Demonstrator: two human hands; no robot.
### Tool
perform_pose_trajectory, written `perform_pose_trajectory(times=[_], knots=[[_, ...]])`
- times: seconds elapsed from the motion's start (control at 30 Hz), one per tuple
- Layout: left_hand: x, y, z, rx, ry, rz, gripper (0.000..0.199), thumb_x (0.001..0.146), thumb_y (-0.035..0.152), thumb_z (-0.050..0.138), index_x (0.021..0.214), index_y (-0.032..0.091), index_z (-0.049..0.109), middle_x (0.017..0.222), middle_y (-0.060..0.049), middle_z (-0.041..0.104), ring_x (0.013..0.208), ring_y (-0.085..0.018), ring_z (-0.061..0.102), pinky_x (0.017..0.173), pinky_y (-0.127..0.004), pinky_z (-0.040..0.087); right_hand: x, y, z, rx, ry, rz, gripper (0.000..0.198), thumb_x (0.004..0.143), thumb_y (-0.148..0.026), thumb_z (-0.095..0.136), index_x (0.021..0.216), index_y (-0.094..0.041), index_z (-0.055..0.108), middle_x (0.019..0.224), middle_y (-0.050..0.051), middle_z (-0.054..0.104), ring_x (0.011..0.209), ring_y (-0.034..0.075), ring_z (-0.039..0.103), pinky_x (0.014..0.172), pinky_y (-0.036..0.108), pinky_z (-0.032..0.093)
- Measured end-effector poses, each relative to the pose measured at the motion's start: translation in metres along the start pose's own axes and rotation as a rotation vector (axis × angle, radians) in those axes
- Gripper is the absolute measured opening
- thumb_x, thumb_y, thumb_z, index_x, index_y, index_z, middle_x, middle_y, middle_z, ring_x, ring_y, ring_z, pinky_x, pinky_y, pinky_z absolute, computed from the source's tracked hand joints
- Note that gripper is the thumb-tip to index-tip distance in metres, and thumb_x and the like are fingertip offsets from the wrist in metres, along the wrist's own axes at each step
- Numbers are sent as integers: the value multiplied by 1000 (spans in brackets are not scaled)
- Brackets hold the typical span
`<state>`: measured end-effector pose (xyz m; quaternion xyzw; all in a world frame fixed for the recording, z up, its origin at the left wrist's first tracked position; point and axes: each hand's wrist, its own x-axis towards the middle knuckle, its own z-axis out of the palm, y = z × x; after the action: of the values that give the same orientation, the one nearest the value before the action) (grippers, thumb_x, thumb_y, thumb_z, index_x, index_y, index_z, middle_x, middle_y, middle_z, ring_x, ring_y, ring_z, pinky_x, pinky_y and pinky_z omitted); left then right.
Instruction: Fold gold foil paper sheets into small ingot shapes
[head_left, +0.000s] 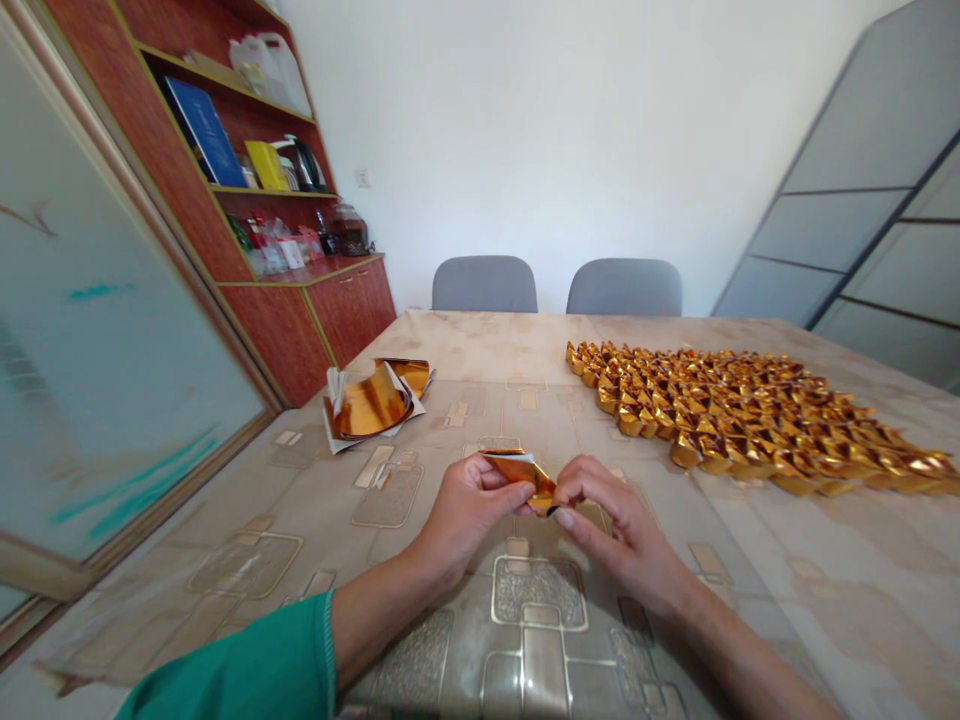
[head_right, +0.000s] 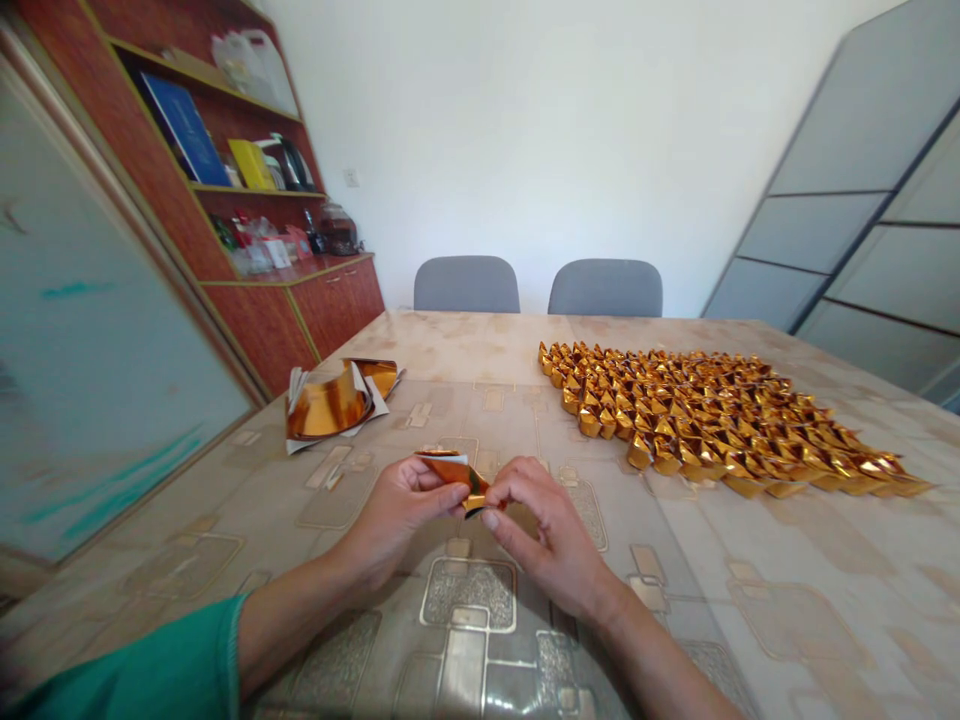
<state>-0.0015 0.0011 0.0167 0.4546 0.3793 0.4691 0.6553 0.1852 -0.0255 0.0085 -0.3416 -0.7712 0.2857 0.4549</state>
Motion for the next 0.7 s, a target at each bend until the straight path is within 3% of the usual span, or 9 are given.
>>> perform_pose_trajectory(times=[0.13, 0.33, 0.57, 0.7], knots=[[-3, -4, 1, -18, -34, -31, 25, 62, 21, 84, 83, 13, 74, 77, -4, 76, 66, -12, 66, 64, -21, 50, 1, 5, 3, -22, 101, 59, 20, 91, -28, 61, 73, -22, 58, 76, 0, 55, 74, 17, 53, 67, 30, 39], [-4, -6, 3, -51, -66, -12, 27, 64, 23, 85, 88, 16, 75, 82, -3, 77, 73, -13, 68, 72, -23, 53, 1, 9, 6, -55, 191, 137, 18, 90, -25, 61, 73, -21, 58, 72, -1, 56, 67, 15, 52, 62, 28, 39], [-3, -11, 1, 35, -134, 9, 21, 69, 24, 82, 87, 14, 77, 85, -6, 77, 77, -16, 68, 75, -25, 52, 1, 5, 5, -339, 175, -2, 14, 87, -21, 66, 74, -21, 60, 75, 2, 59, 76, 20, 53, 68, 33, 39], [-4, -14, 0, 14, -150, -34, 21, 70, 24, 81, 88, 13, 76, 86, -7, 76, 77, -16, 68, 75, -25, 51, 1, 5, 4, -395, 113, -37, 11, 88, -22, 65, 78, -21, 62, 78, 3, 59, 77, 21, 53, 71, 35, 39]])
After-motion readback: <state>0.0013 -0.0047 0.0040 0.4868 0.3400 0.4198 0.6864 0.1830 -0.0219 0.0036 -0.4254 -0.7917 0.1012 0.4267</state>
